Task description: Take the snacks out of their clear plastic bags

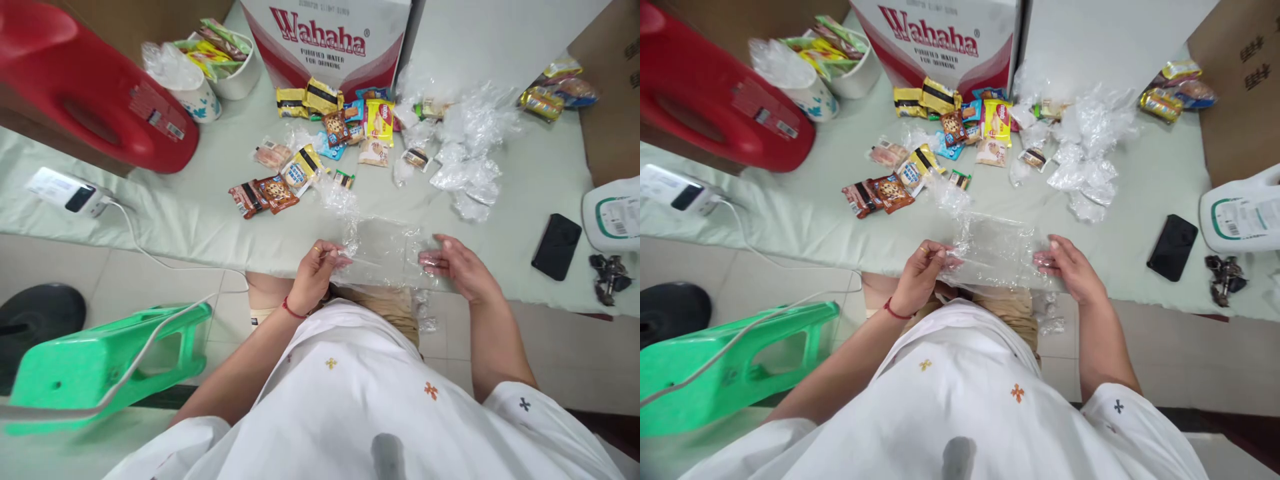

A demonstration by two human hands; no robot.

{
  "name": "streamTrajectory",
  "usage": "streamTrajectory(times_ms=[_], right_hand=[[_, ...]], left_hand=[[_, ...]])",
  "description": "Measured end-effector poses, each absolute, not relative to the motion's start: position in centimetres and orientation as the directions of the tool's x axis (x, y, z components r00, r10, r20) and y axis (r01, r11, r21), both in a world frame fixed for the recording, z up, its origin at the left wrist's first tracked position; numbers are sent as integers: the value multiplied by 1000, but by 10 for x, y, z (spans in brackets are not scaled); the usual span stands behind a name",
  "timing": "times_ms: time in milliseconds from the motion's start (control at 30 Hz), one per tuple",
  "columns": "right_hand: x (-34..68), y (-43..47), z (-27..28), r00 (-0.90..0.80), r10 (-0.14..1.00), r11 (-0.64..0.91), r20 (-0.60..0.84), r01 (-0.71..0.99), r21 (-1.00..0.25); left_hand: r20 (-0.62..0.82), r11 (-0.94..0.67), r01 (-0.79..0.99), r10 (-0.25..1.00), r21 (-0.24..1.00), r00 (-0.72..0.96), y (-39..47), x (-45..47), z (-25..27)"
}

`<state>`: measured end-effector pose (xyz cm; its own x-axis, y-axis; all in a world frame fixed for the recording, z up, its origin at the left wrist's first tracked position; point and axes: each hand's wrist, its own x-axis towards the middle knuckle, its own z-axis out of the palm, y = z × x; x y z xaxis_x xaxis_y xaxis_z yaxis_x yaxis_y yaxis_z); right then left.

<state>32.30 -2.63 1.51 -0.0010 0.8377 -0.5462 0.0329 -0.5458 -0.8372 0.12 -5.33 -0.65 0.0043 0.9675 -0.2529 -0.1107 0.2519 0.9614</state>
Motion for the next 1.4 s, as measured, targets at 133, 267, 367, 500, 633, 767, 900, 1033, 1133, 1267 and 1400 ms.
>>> streamTrajectory(times_ms=[133, 267, 367, 500, 633, 767, 900, 1033, 1133, 1267, 1400], right_hand=[[287, -5, -6, 159, 876, -465, -456, 26, -885], [272, 2, -20, 374, 908, -247, -189, 111, -963], [276, 0, -25, 455, 889, -134, -55, 143, -981], [285, -5, -31, 432, 900, -136, -58, 152, -979], [287, -9, -38, 412, 910, -137, -48, 189, -972], [288, -9, -40, 407, 912, -151, -53, 213, -965], [292, -10, -38, 420, 905, -177, -64, 235, -956], [298, -10, -38, 446, 891, -182, -89, 168, -969], [298, -9, -40, 435, 896, -174, -94, 148, -974], [297, -8, -41, 416, 906, -170, -81, 183, -968], [296, -9, -36, 424, 900, -183, -101, 159, -970]], left_hand=[[-233, 234, -148, 972, 961, 25, -57, 2, -10], [-213, 212, -23, 960, 977, -183, -59, -7, -16], [-223, 239, 25, 933, 971, -284, -61, -17, -20], [-170, 218, 177, 953, 960, -250, -60, -21, -20], [46, -2, 612, 997, 791, -56, -45, -7, -11], [-2, -147, 809, 984, 570, 181, -26, 13, -10], [10, -74, 705, 995, 705, 95, -19, 8, -19], [-9, 140, 560, 973, 816, -231, -23, -13, -27], [-19, 184, 558, 957, 810, -289, -25, -14, -23], [-6, 148, 695, 979, 703, -202, -14, 10, -13], [-119, 179, 709, 984, 682, -134, 7, 27, -11]])
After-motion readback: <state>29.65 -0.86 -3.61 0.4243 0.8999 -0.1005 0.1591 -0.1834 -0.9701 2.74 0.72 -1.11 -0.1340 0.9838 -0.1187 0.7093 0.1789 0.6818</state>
